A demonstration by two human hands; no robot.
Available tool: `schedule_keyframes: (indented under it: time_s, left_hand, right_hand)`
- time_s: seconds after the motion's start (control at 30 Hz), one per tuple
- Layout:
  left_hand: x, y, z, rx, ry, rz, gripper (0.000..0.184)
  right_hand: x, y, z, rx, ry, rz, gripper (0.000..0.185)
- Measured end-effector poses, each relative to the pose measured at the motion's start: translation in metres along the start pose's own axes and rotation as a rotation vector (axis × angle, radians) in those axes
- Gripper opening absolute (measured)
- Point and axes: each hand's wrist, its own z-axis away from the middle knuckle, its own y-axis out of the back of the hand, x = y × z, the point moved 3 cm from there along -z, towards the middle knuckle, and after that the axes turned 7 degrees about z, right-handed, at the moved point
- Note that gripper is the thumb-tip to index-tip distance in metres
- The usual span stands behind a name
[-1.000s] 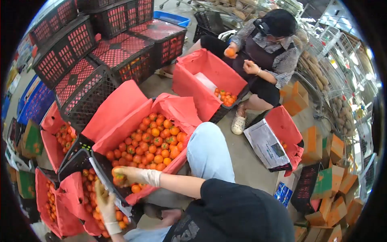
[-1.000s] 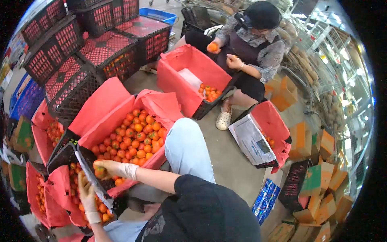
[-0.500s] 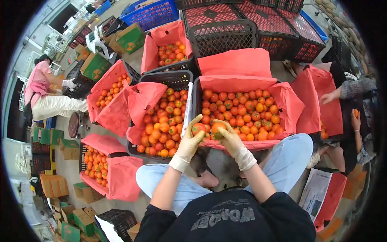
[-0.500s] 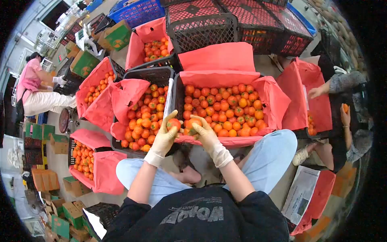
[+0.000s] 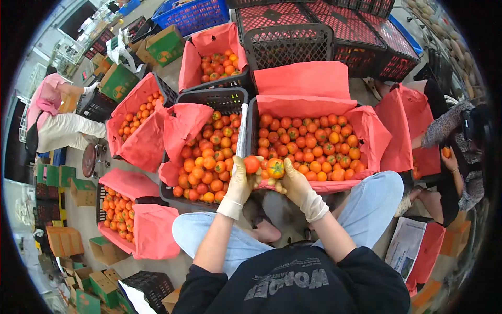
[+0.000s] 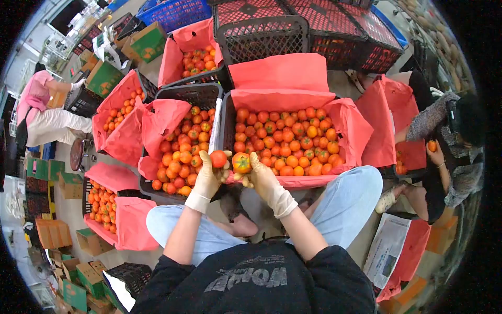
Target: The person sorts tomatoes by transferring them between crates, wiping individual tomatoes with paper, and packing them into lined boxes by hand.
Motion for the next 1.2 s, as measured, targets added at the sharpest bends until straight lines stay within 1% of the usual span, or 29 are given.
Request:
schedule_keyframes:
  time_s: [0.07, 0.1, 0.17, 0.23, 0.3, 0.33, 0.37, 0.4, 0.43, 0.47, 0.5, 0.53, 0.57, 0.6, 0.63, 0.67, 0.7, 0.73, 0.8, 0.87, 0.9, 0.93, 0.97, 1.0, 1.03, 1.07, 1.13, 1.17, 1.2]
  left_hand:
    - [-0.004, -0.003, -0.003, -0.086, 0.088, 0.237, 0.081]
    - [-0.003, -0.005, -0.001, -0.126, 0.098, 0.258, 0.082]
    - [-0.003, -0.007, -0.001, -0.121, 0.069, 0.248, 0.083]
    - [-0.005, -0.006, -0.002, -0.123, 0.045, 0.242, 0.083]
    - [-0.005, -0.002, -0.004, -0.225, 0.037, 0.318, 0.073]
    - [0.001, -0.007, -0.001, -0.233, 0.039, 0.321, 0.073]
    - [0.005, -0.014, 0.002, -0.165, -0.033, 0.25, 0.066]
    - [0.006, -0.021, 0.003, -0.104, -0.1, 0.183, 0.061]
    - [-0.018, 0.001, -0.01, -0.065, -0.047, 0.245, 0.058]
    - [-0.025, 0.007, -0.011, -0.007, -0.021, 0.327, 0.053]
    - [-0.025, 0.003, -0.007, 0.015, 0.011, 0.429, 0.053]
    - [-0.025, 0.0, -0.001, 0.042, 0.043, 0.529, 0.053]
    - [-0.039, 0.015, -0.008, 0.039, 0.137, 0.627, 0.051]
    - [-0.051, 0.03, -0.016, 0.038, 0.231, 0.72, 0.05]
    - [-0.043, 0.028, -0.012, 0.025, 0.35, 0.848, 0.05]
    - [-0.033, 0.03, -0.01, 0.053, 0.349, 0.802, 0.048]
    - [-0.023, 0.034, -0.011, 0.109, 0.272, 0.771, 0.049]
    - [-0.014, 0.042, -0.016, 0.164, 0.192, 0.739, 0.051]
    - [0.0, 0.081, -0.026, -0.023, 0.058, 0.949, 0.039]
    - [0.026, 0.092, -0.027, 0.302, -0.541, 0.085, 0.04]
    - [0.04, 0.089, -0.018, 0.322, -0.263, 0.943, 0.049]
    - [0.041, 0.097, -0.02, 0.321, -0.281, 0.951, 0.049]
    - [0.036, 0.106, -0.023, 0.351, -0.248, 0.929, 0.053]
    - [0.034, 0.111, -0.027, 0.382, -0.211, 0.906, 0.057]
    - [0.038, 0.09, -0.023, 0.532, -0.215, 0.805, 0.056]
    - [0.031, 0.089, -0.027, 0.503, -0.203, 0.76, 0.051]
    - [0.022, 0.085, -0.033, 0.425, -0.14, 0.688, 0.049]
    - [0.015, 0.084, -0.033, 0.441, -0.135, 0.688, 0.049]
    - [0.013, 0.076, -0.036, 0.399, -0.149, 0.582, 0.051]
  right_hand:
    - [0.0, -0.005, 0.0, 0.057, 0.011, 0.011, 0.07]
    - [0.002, -0.006, -0.001, 0.052, 0.009, 0.011, 0.07]
    - [0.002, -0.005, -0.001, -0.002, 0.06, 0.038, 0.068]
    - [0.002, -0.006, 0.0, 0.002, 0.068, 0.04, 0.065]
    - [0.004, -0.008, -0.002, 0.011, 0.082, 0.043, 0.062]
    - [0.008, -0.008, -0.006, 0.103, 0.071, 0.04, 0.059]
    - [0.01, -0.004, -0.007, 0.209, 0.065, 0.04, 0.056]
    - [0.007, -0.003, -0.004, 0.146, 0.178, 0.103, 0.049]
    - [0.0, -0.014, 0.004, 0.238, 0.281, 0.252, 0.05]
    - [-0.006, -0.03, 0.009, 0.327, 0.379, 0.4, 0.052]
    - [-0.001, -0.035, 0.001, 0.415, 0.67, 0.711, 0.055]
    - [-0.015, -0.052, 0.008, 0.491, 0.955, 1.028, 0.06]
    - [-0.014, -0.057, 0.023, 0.467, 0.615, 1.319, 0.061]
    - [-0.021, -0.07, 0.026, 0.393, 0.552, 1.359, 0.061]
    - [-0.018, -0.069, 0.019, 0.309, 0.638, 1.361, 0.06]
    - [-0.014, -0.067, 0.014, 0.223, 0.719, 1.36, 0.06]
    - [-0.025, -0.069, 0.014, 0.119, 0.682, 1.241, 0.051]
    - [-0.035, -0.059, 0.011, 0.133, 0.681, 1.247, 0.051]
    - [-0.057, -0.036, 0.003, 0.019, 0.636, 1.238, 0.04]
    - [-0.11, 0.003, 0.002, 0.144, 0.478, 1.301, 0.034]
    - [-0.113, 0.054, -0.018, 0.325, 0.608, 1.382, 0.039]
    - [-0.129, 0.094, -0.028, 0.509, 0.405, 1.576, 0.044]
    - [-0.129, 0.147, -0.045, 0.68, 0.392, 1.666, 0.049]
    - [-0.135, 0.167, -0.043, 0.841, 0.264, 1.717, 0.05]
    - [-0.137, 0.183, -0.048, 0.905, 0.095, 1.782, 0.055]
    - [-0.13, 0.205, -0.058, 0.836, 0.014, 1.835, 0.067]
    - [-0.118, 0.205, -0.062, 0.701, -0.087, 1.877, 0.078]
    - [-0.107, 0.204, -0.069, 0.662, -0.207, 2.003, 0.08]
    - [-0.101, 0.196, -0.071, 0.634, -0.314, 2.089, 0.079]
